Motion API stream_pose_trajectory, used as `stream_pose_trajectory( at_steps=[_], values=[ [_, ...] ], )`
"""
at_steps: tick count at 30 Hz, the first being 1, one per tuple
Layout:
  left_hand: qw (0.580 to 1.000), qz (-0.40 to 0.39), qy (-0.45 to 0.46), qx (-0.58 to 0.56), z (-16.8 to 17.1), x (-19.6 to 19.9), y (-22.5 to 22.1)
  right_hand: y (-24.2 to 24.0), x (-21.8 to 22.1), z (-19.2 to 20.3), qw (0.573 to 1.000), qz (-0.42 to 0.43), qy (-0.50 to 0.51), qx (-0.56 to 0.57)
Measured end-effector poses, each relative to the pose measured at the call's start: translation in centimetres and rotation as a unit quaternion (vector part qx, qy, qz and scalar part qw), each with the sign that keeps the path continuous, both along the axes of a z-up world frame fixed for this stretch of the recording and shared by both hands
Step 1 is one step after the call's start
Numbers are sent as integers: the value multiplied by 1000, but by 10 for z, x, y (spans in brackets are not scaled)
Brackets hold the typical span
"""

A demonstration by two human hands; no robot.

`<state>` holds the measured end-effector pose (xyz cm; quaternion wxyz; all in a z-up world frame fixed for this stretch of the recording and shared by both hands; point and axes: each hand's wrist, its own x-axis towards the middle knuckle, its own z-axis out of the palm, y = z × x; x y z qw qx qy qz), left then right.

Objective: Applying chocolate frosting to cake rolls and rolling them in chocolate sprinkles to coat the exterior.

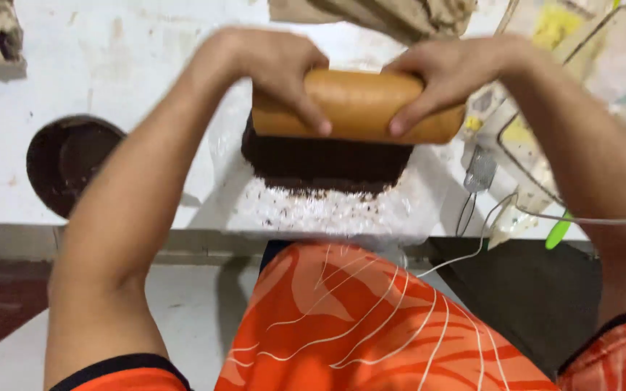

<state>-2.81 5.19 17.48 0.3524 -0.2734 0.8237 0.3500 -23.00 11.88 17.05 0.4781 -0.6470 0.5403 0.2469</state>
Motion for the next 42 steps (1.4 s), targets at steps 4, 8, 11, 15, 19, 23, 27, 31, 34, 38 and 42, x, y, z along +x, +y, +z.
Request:
stream_pose_trajectory(
  at_steps=[4, 8, 11, 15, 19, 23, 27, 31, 34, 38, 42],
  values=[
    [997, 9, -20, 74, -39, 38, 68, 64, 31, -37, 996, -21, -65, 54],
    [996, 19, 51, 74, -92, 72, 124, 124, 52, -71, 989, -53, -118, 67],
    [995, 27, 52, 77, -119, 87, 147, 154, 63, -87, 987, -75, -127, 64],
    [997, 35, 59, 35, -143, 95, 164, 175, 70, -105, 989, -92, -116, 23],
    [997, 33, 65, 20, -125, 105, 179, 188, 79, -94, 989, -90, -113, 16],
    [997, 33, 64, 36, -123, 108, 184, 192, 82, -84, 990, -93, -106, 16],
    [998, 25, 56, 21, -130, 105, 184, 192, 85, -84, 990, -100, -101, -17],
    [996, 7, 72, -55, -129, 113, 202, 215, 81, -96, 983, -104, -118, -95],
    [980, 11, 129, -153, -110, 119, 215, 234, 79, -100, 966, -36, -59, -248],
    [968, -9, 146, -204, -107, 127, 225, 251, 80, -102, 948, 5, 10, -317],
    [948, -52, 130, -287, -153, 137, 221, 255, 71, -126, 931, 19, 28, -364]
  ],
)
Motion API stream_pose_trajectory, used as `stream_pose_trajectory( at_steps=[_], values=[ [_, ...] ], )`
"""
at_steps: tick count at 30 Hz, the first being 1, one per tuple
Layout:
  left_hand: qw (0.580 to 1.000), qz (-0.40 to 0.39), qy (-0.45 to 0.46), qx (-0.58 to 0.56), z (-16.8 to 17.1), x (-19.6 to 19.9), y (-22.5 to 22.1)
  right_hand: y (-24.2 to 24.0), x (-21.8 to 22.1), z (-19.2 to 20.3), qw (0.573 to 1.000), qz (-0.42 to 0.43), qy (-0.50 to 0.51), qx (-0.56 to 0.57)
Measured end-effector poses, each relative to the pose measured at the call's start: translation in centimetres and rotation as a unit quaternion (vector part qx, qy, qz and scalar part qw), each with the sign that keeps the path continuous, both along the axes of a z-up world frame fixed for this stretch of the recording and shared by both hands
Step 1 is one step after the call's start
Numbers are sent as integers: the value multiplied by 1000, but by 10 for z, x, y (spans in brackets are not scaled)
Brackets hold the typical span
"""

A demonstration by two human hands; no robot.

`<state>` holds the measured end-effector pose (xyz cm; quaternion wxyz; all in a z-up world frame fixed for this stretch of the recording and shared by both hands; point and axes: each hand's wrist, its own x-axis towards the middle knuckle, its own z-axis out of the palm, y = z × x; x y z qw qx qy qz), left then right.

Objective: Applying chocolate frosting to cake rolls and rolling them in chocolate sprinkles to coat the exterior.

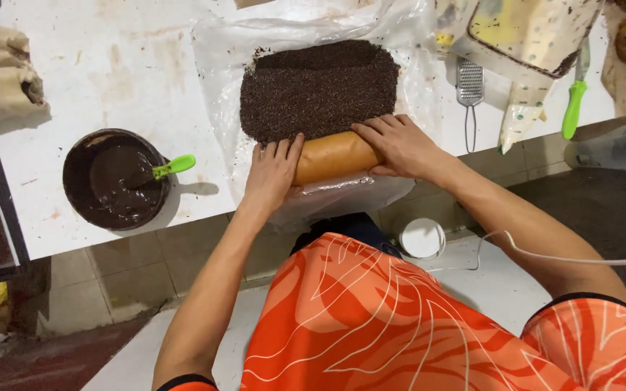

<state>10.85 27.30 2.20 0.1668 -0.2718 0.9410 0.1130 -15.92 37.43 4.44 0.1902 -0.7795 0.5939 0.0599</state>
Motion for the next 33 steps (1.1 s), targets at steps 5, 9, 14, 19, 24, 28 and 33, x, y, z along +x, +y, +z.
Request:
stream_pose_trajectory(
  at_steps=[5, 9, 14, 19, 24, 28, 33],
  values=[
    [1000, 3, 24, -5, 24, 0, 6, 5, 5, 7, 999, 1, -3, -42],
    [996, 6, 86, 15, 46, -14, 13, 13, 13, 5, 994, -10, -24, -103],
    [983, -13, 174, -54, 6, -15, 19, 22, 14, -21, 980, -37, -57, -185],
    [976, -25, 186, -115, -1, -22, 32, 41, 16, -23, 973, -45, -86, -210],
    [975, -20, 130, -179, -10, -30, 27, 28, 2, -49, 982, -31, -29, -183],
    [978, -10, 104, -179, -5, -32, 31, 26, 5, -34, 983, -37, -23, -180],
    [971, -30, 98, -216, 7, -51, 38, 21, -2, -36, 984, -23, -15, -176]
  ],
)
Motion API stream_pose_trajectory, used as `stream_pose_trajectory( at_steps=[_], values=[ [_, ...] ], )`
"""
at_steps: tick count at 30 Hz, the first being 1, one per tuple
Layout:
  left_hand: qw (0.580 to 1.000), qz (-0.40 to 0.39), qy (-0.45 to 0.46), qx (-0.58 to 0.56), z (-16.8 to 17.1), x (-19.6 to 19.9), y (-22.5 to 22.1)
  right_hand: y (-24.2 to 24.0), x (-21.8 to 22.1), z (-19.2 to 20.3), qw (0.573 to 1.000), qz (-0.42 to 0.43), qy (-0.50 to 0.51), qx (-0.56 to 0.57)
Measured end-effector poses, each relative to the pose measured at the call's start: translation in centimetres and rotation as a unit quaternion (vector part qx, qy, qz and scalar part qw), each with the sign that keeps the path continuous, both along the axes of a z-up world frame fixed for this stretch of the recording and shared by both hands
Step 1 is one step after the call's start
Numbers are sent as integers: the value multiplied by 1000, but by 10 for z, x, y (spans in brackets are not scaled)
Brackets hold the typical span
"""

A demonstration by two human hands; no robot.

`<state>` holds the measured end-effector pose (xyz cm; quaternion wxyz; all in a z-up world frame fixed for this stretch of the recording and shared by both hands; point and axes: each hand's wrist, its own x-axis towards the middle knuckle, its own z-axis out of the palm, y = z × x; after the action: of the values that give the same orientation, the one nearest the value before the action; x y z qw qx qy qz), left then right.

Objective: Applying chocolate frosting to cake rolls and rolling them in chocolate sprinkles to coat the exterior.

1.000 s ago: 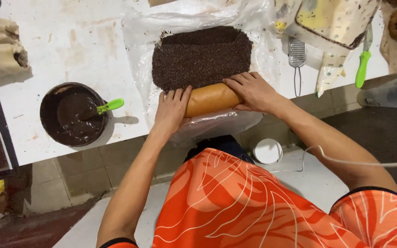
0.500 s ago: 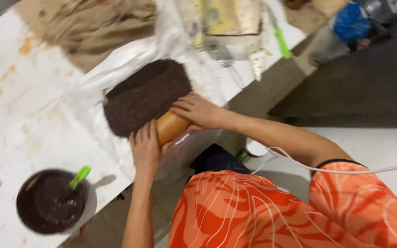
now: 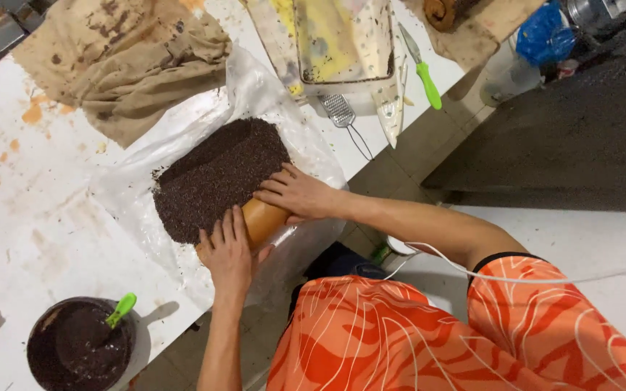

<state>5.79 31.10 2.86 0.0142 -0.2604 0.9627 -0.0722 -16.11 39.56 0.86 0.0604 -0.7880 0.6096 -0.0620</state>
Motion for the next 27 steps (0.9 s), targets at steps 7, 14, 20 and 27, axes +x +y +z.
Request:
stream_pose_trajectory(
  at_steps=[7, 14, 20, 27],
  values=[
    [995, 25, 90, 30, 16, 7, 13, -1, 6, 32, 999, -4, -21, 37],
    [928, -19, 345, 142, 35, 59, 34, -15, 26, 18, 953, -125, -256, -101],
    [885, 42, 452, 100, 86, 185, 30, -27, 152, 89, 966, -80, -189, -159],
    [708, 410, 563, 116, 66, 356, -21, -99, 304, 111, 966, 15, -46, -255]
  ],
)
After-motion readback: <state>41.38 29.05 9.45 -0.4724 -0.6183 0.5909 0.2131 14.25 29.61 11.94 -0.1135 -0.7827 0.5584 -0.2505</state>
